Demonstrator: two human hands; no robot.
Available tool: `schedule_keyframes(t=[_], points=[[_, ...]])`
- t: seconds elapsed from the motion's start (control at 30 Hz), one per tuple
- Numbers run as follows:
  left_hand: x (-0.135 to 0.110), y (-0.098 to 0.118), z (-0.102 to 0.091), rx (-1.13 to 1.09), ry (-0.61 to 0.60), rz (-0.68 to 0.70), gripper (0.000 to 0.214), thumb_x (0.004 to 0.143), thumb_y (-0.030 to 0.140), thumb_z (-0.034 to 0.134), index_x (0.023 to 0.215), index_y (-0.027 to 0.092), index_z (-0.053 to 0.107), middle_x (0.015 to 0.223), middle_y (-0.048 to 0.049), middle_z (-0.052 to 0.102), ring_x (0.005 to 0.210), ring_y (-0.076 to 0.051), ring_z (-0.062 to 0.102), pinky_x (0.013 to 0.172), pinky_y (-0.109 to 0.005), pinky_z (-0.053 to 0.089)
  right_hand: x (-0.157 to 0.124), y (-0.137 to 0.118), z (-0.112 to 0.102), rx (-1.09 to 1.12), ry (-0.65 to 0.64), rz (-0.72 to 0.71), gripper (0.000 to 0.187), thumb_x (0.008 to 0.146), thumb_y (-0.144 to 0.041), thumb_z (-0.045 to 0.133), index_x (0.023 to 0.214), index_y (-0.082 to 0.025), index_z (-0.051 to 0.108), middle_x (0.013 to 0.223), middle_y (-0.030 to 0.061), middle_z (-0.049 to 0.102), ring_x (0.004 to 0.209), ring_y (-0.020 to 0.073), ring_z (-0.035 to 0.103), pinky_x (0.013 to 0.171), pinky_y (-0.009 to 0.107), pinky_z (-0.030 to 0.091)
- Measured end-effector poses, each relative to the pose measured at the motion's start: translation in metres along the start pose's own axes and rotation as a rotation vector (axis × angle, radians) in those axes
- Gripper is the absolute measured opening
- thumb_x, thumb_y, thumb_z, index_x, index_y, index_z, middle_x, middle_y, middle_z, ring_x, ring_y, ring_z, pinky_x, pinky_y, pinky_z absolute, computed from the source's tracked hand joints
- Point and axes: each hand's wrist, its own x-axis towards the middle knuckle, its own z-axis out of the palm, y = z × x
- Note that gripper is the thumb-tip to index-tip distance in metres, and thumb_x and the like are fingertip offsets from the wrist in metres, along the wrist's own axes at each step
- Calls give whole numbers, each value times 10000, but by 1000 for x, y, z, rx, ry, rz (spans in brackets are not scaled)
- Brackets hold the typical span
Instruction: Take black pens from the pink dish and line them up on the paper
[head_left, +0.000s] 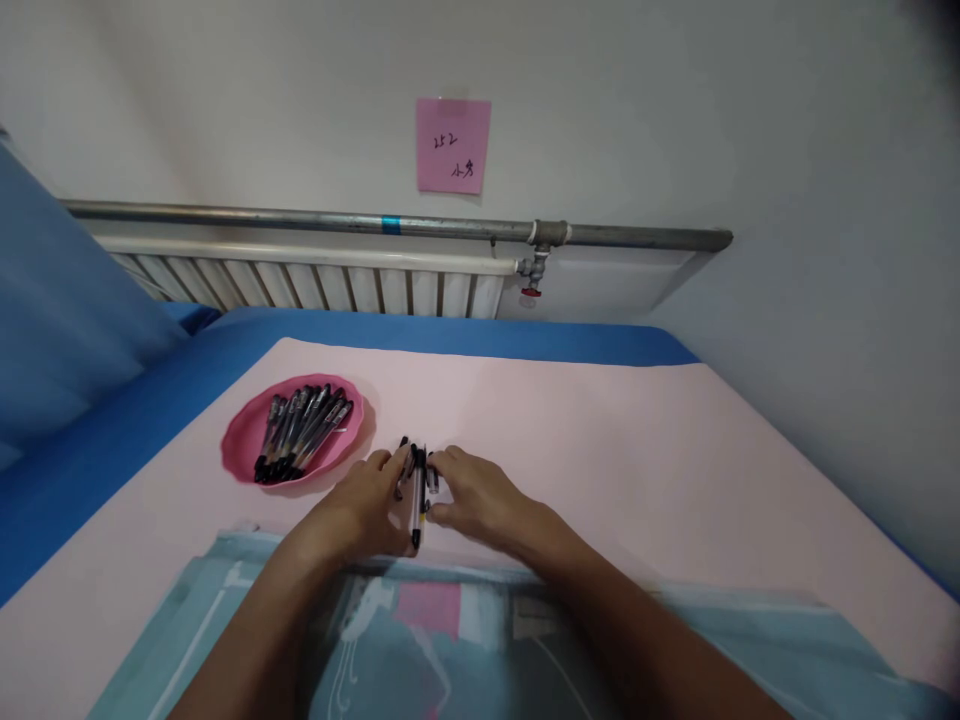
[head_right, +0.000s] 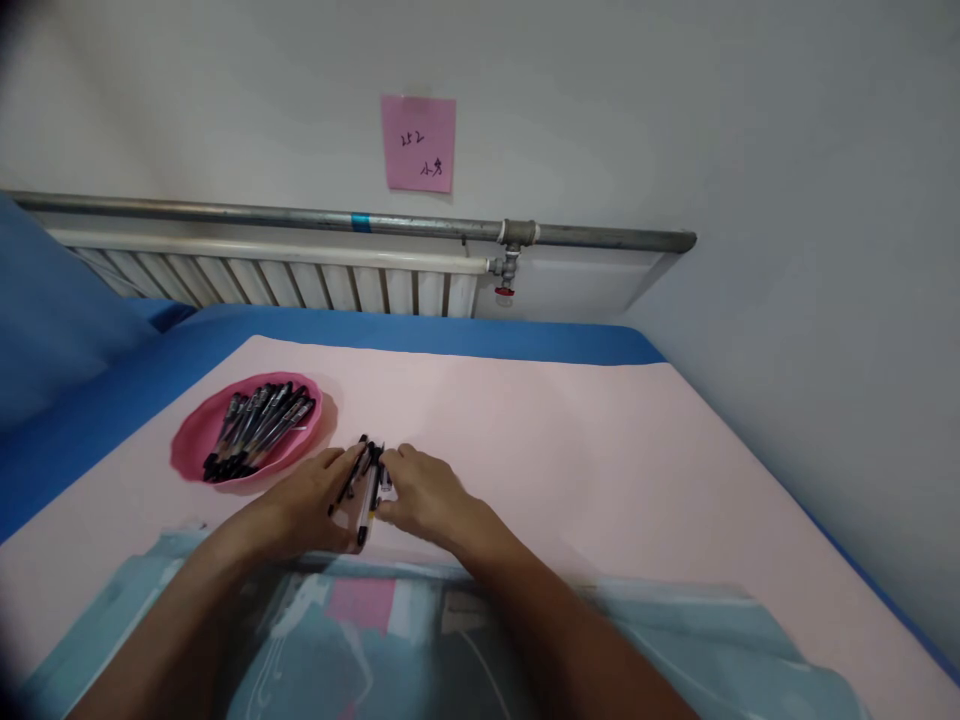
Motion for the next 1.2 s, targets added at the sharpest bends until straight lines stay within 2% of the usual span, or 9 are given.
schedule_keyframes(t=[0.1,0.27,0.47,0.87,0.97,1.07,1.2], points=[[2,1,5,40,7,-28,1053,432,368,739,1348,192,250,1321,-115,371,1159,-317,384,949,-352,341,1,0,1,-6,10,4,329,697,-246,600,999,-185,485,935,36,516,824,169,508,681,263,362],[4,1,7,94,22,-26,856,462,309,699,1245,177,377,1234,-108,445,1084,-294,447,932,-356,357,1,2,2,-13,22,-23,348,698,-243,592,1022,-181,481,938,38,516,832,173,506,693,268,367],[3,1,8,85,26,-20,792,499,270,673,1237,200,396,1227,-97,447,1062,-284,457,927,-344,356,1,3,1,-3,8,-25,331,704,-246,578,1014,-173,485,934,40,518,828,175,506,683,276,366],[2,-2,7,75,76,63,504,542,224,601,1032,207,487,994,-66,520,869,-210,519,770,-294,402,3,5,6,-8,50,-65,289,717,-239,578,986,-179,494,929,37,531,836,171,505,700,280,369],[1,-2,3,53,52,59,451,538,234,601,977,211,499,973,-55,518,841,-202,517,724,-283,407,4,6,8,-7,52,-65,271,722,-239,570,977,-184,498,924,33,534,832,169,508,694,276,365],[1,0,-1,35,12,43,431,528,228,607,947,216,509,966,-47,519,851,-202,514,723,-278,409,7,6,11,-5,72,-75,284,715,-227,571,986,-183,498,934,36,539,843,170,513,693,272,365],[1,1,-2,21,20,55,439,535,210,595,966,213,514,960,-50,523,848,-204,520,724,-283,420,9,7,15,-16,84,-85,339,707,-228,582,1031,-190,487,957,41,542,858,177,515,692,274,369]])
